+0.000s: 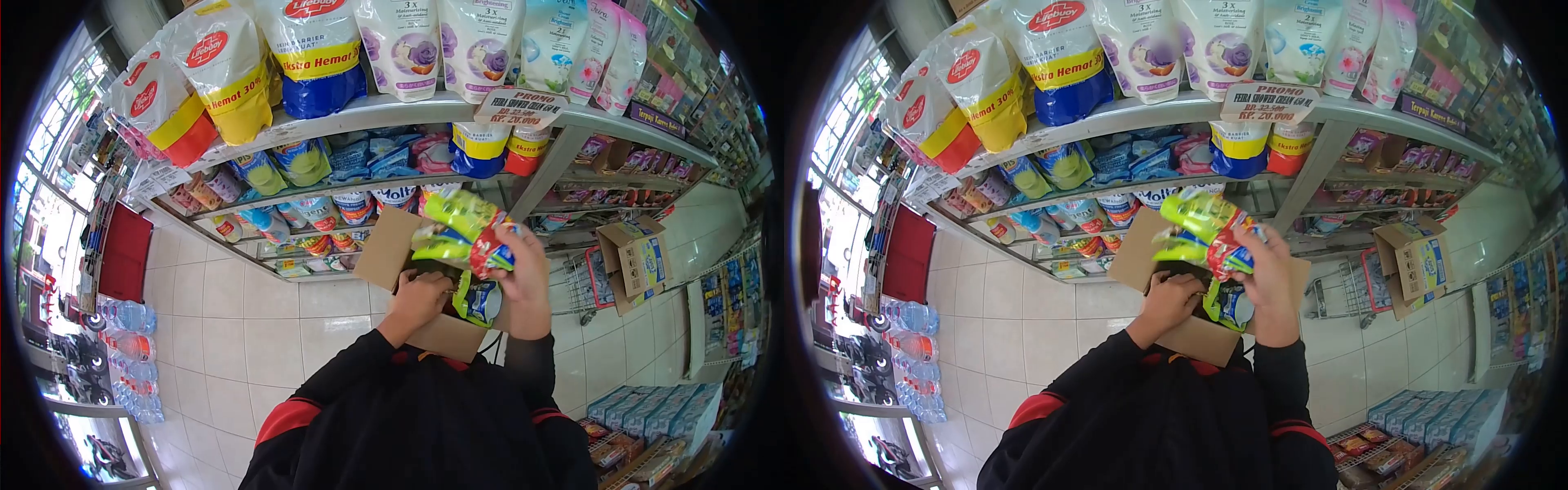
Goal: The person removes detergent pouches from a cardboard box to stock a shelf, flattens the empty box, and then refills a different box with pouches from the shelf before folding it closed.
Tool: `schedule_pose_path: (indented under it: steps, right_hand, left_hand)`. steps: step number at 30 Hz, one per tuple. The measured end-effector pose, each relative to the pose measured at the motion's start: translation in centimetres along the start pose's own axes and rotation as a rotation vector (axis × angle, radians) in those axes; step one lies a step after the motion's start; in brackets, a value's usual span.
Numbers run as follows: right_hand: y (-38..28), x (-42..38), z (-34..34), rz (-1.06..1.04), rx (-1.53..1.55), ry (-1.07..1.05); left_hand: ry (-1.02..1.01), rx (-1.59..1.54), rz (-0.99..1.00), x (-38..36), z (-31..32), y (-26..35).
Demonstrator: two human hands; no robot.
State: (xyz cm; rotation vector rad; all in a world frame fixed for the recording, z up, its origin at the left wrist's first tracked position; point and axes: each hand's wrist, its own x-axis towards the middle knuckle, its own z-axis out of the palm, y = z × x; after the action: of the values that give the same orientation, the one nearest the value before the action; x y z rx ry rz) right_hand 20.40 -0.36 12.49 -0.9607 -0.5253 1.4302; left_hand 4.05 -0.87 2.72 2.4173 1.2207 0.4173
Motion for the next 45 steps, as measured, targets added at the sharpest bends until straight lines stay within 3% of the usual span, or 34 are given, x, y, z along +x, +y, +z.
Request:
schedule_pose_path:
  steps: [4,7,9,12,14,16,18,20,21,26,32,34,37,40,45]
  right_hand:
    - [-2.8,-0.7,1.1,-0.116,0.042,-0.036]
    - [-2.2,-0.7,1.4,-0.032,0.244,-0.050]
    - [-1.2,-0.6,1.4,0.073,0.358,-0.073]
    - [0.7,-0.4,1.2,0.243,0.502,-0.095]
    - [1.7,-0.5,1.7,0.332,0.558,-0.120]
    - [2.0,-1.2,2.7,0.368,0.568,-0.127]
    - [2.0,-1.6,3.4,0.389,0.478,-0.150]
    - [2.4,-1.6,3.2,0.425,0.476,-0.170]
    - [2.5,-1.6,3.1,0.453,0.478,-0.206]
    - [2.9,-1.7,3.2,0.492,0.463,-0.249]
    - [2.9,-1.8,3.2,0.613,0.625,-0.368]
    - [2.9,-1.8,3.2,0.640,0.700,-0.382]
    - [3.0,-1.7,3.1,0.645,0.710,-0.398]
    - [3.1,-2.1,3.5,0.624,0.690,-0.390]
    - [3.3,-2.3,3.9,0.652,0.720,-0.392]
  left_hand:
    - [-0.034,-0.089,-0.026,0.3,-0.6,0.0]
    - [0.072,-0.214,0.009,0.3,-1.2,0.2]
    - [0.113,-0.867,0.058,0.6,-1.6,-0.2]
    - [0.203,-1.118,-0.020,0.2,-3.1,0.6]
    - [0.174,-1.211,0.037,0.5,-3.6,0.8]
    - [0.342,-1.500,0.112,0.6,-4.8,2.5]
    - [0.342,-1.513,0.130,0.3,-5.8,2.7]
    - [0.386,-1.517,0.005,0.2,-7.6,3.5]
    - [0.470,-1.465,0.017,0.1,-7.7,3.4]
    - [0.480,-1.462,-0.004,-0.5,-8.7,3.0]
    - [0.549,-1.548,-0.031,-0.9,-8.4,2.3]
    - [0.476,-1.877,0.039,-1.3,-8.7,2.1]
    - [0.476,-1.679,0.009,-1.3,-8.7,2.4]
    - [0.603,-1.604,0.030,-0.7,-8.5,3.3]
    - [0.628,-1.557,0.041,-1.0,-8.7,3.5]
